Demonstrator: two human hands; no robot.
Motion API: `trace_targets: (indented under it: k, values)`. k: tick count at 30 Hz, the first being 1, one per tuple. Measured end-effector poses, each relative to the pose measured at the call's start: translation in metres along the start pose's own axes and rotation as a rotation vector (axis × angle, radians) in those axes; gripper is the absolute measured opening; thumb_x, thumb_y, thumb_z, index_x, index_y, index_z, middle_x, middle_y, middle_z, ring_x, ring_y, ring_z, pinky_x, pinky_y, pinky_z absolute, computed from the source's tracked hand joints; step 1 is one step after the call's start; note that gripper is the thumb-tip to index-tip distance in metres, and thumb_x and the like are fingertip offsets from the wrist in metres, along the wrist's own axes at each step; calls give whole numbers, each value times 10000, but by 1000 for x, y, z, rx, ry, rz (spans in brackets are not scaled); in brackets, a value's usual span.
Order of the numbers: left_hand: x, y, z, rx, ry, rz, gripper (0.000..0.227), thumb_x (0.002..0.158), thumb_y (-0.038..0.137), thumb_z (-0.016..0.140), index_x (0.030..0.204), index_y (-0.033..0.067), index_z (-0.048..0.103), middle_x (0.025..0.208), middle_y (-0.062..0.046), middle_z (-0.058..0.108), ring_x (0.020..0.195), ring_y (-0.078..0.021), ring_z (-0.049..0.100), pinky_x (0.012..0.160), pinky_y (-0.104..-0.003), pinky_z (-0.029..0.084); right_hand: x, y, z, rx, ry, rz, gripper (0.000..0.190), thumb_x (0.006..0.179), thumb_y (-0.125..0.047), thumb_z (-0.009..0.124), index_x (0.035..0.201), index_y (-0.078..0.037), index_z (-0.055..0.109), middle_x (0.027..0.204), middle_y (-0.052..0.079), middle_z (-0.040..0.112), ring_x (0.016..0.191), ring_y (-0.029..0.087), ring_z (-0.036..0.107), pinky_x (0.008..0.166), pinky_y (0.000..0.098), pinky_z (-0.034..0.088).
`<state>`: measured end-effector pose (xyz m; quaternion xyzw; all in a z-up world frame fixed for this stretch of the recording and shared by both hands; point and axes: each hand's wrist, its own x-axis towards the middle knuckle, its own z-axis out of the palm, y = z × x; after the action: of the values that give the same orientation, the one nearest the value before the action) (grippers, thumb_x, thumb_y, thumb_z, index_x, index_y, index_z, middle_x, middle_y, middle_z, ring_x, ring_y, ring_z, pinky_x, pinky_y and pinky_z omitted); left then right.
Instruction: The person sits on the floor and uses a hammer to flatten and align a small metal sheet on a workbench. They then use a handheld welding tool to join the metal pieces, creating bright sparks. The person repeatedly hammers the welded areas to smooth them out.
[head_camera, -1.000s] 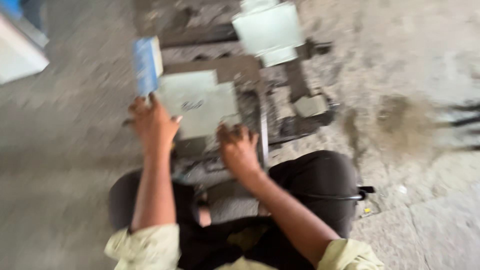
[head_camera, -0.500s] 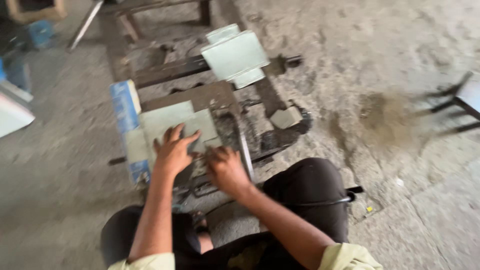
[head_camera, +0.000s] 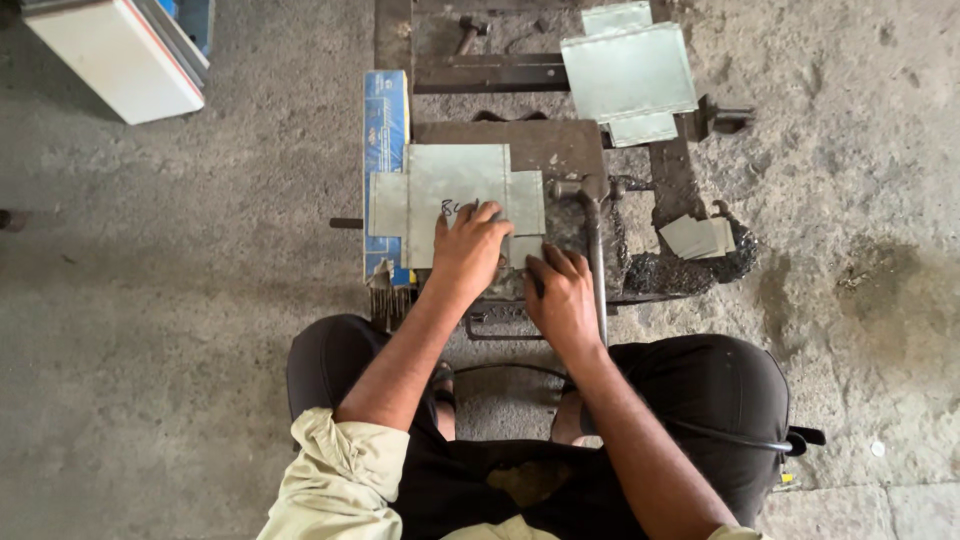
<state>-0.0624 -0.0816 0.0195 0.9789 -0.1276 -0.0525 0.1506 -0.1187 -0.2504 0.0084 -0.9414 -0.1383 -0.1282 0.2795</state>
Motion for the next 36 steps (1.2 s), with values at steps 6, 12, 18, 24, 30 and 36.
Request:
trace_targets:
  k: [6, 12, 18, 24, 30, 36]
  values:
    - [-2, -3, -10, 21, -49, 38, 476, 786, 156, 837, 1241, 198, 702, 1514, -33, 482, 1391, -297, 470, 1122, -674, 348, 7, 1, 0, -25, -47, 33, 130, 875, -156, 770, 927, -38, 757, 1170, 183, 723, 1067, 377, 648, 1003, 459, 502]
    - [3, -38, -59, -42, -128, -476, 1060, 692, 520, 908, 1550, 261, 341, 1607, -201, 258, 1388, -430, 382, 1016, -689, 409, 15, 6, 11, -62, -63, 73, 421, 882, -258, 808, 1203, -3, 711, 1216, 220, 645, 1052, 379, 623, 896, 470, 530]
    - [-2, -88, -43, -58, -98, -722, 1372, 565, 673, 905, 1617, 161, 188, 1397, -309, 422, 1225, -460, 559, 813, -552, 615, 19, 12, 12, -76, -161, 47, 421, 880, -229, 801, 1261, -76, 708, 1293, 196, 616, 1108, 365, 582, 951, 474, 522]
    - [-2, -112, -18, -27, 61, -668, 1178, 620, 566, 952, 1450, -21, 355, 1386, -269, 463, 1229, -417, 594, 845, -475, 621, 17, 9, 9, -111, -203, 88, 489, 878, -251, 785, 1315, -81, 648, 1322, 224, 561, 1137, 397, 562, 923, 493, 521]
    - [8, -132, -13, -60, 46, -619, 1105, 676, 473, 964, 1449, -66, 386, 1416, -287, 438, 1257, -446, 552, 983, -510, 555, 7, 20, 4, -175, -300, 106, 676, 874, -352, 801, 1316, 96, 556, 1252, 282, 571, 1090, 388, 579, 958, 500, 518]
    - [0, -108, -28, 47, 143, -432, 1047, 702, 418, 940, 1520, 100, 370, 1512, -247, 382, 1331, -445, 463, 925, -598, 534, 5, 23, -7, -141, -214, 39, 719, 766, -382, 876, 1205, 106, 580, 1144, 279, 618, 1092, 405, 600, 978, 490, 492]
